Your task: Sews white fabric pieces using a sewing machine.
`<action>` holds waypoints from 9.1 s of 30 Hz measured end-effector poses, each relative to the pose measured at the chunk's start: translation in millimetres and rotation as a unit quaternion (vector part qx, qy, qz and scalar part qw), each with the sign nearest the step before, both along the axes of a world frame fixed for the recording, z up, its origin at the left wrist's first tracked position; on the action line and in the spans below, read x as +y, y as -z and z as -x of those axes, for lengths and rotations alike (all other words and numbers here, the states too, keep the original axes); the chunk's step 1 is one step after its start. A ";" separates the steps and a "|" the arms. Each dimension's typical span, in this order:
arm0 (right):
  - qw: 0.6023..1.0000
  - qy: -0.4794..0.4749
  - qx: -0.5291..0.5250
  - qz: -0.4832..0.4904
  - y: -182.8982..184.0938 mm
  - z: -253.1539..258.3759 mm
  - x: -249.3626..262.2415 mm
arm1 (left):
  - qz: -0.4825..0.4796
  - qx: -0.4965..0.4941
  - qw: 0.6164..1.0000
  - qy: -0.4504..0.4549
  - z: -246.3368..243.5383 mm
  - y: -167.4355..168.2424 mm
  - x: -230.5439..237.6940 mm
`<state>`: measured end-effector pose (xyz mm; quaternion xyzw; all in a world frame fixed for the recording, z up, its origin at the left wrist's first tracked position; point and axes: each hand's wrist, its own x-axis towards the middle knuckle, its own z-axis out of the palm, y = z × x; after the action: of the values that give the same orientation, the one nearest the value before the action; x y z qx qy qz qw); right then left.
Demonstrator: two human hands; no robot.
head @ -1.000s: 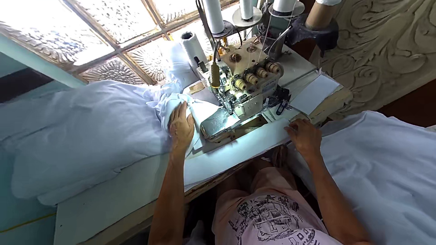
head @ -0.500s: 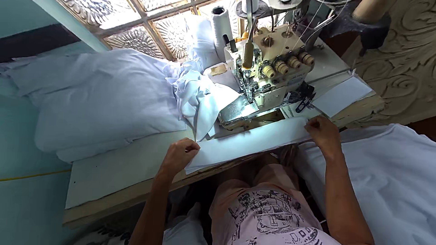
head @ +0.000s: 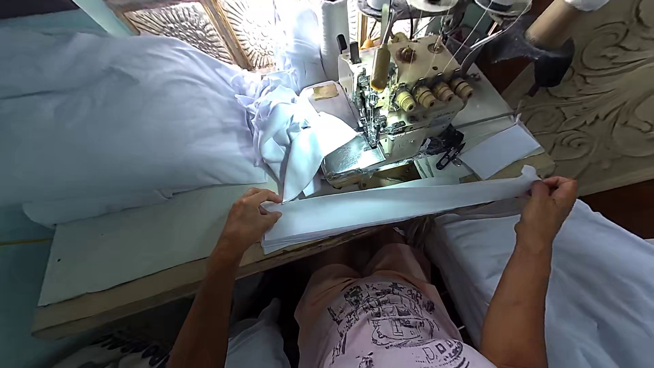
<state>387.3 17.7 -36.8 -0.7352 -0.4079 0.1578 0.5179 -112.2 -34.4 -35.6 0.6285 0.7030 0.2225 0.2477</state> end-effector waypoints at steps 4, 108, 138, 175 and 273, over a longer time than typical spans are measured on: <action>0.917 -0.110 0.372 -0.091 -23.6 10.6 -3.5 | -0.034 -0.036 0.999 -0.021 4.0 10.8 -3.8; 0.864 -0.458 -0.023 -0.210 -8.3 196.5 -44.0 | -0.143 -0.504 0.841 0.135 -84.4 -26.8 12.3; 0.943 -0.324 -0.002 -0.074 -5.3 204.2 9.1 | -0.304 0.174 0.929 0.121 -150.4 -32.2 92.9; 0.921 -0.261 -0.289 -0.005 4.8 147.0 -20.5 | -0.248 0.121 0.961 0.015 -99.2 -10.2 113.4; 0.847 -0.454 -0.075 -0.267 9.7 209.2 -44.2 | -0.077 -0.324 0.899 0.283 -90.8 -31.9 31.2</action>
<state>178.1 -26.4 -46.5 -0.3109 -0.7605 0.2047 0.5321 -21.4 -3.2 -3.7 0.7111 0.3568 0.3878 0.4655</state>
